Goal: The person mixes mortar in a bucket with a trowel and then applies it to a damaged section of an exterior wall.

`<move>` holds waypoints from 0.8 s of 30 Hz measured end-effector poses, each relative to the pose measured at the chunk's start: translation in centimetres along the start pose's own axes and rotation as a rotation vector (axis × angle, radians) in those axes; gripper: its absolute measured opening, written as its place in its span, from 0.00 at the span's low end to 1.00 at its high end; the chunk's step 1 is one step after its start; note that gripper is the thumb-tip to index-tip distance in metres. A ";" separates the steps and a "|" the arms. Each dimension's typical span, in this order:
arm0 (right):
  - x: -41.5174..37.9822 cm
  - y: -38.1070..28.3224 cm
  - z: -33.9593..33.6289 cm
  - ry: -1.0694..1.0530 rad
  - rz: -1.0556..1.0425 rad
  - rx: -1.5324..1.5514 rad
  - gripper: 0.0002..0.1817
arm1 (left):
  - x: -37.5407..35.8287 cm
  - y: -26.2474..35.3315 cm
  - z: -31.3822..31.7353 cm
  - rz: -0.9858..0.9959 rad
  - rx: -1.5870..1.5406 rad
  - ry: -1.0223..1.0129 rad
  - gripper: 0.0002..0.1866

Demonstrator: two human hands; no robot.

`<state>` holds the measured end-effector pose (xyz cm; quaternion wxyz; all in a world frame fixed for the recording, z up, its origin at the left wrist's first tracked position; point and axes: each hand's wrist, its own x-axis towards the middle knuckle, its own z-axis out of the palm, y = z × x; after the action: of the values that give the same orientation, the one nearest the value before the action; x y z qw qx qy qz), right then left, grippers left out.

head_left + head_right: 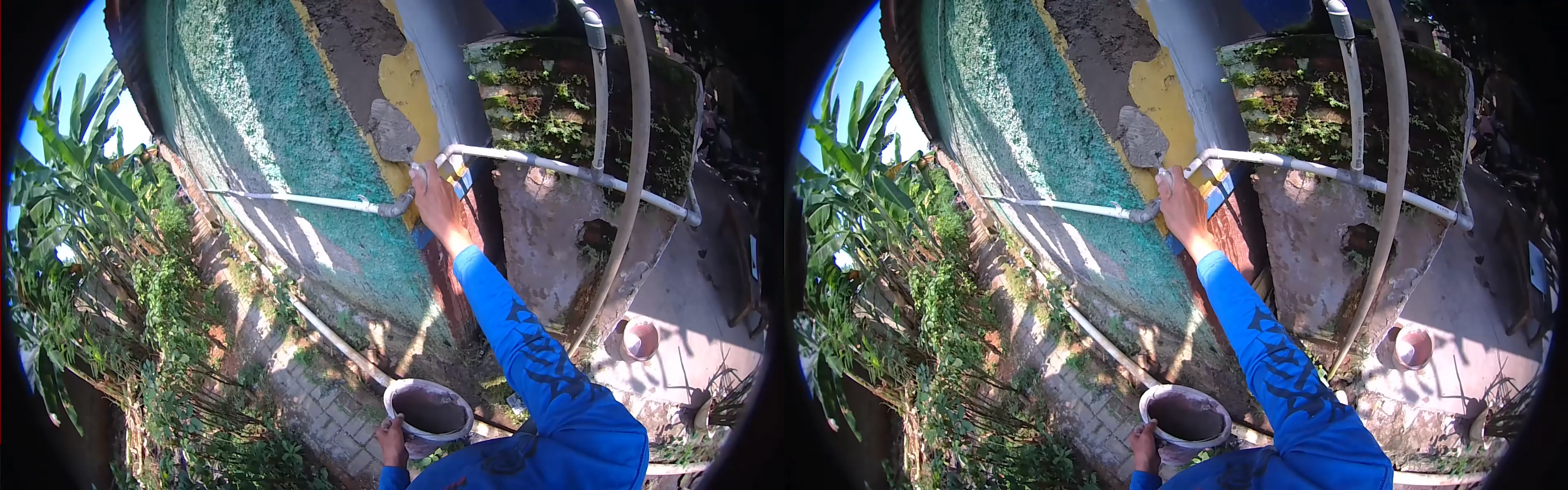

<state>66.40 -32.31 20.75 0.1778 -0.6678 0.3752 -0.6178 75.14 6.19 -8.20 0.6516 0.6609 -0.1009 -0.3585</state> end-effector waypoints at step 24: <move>-11.4 2.8 -5.1 -0.178 -0.088 0.213 0.12 | 1.7 0.6 -1.4 0.041 -0.134 0.067 0.05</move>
<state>61.21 -24.75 11.81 0.2530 -0.7132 0.2606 -0.5996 77.40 6.25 -8.38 0.7046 0.6251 -0.0685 -0.3287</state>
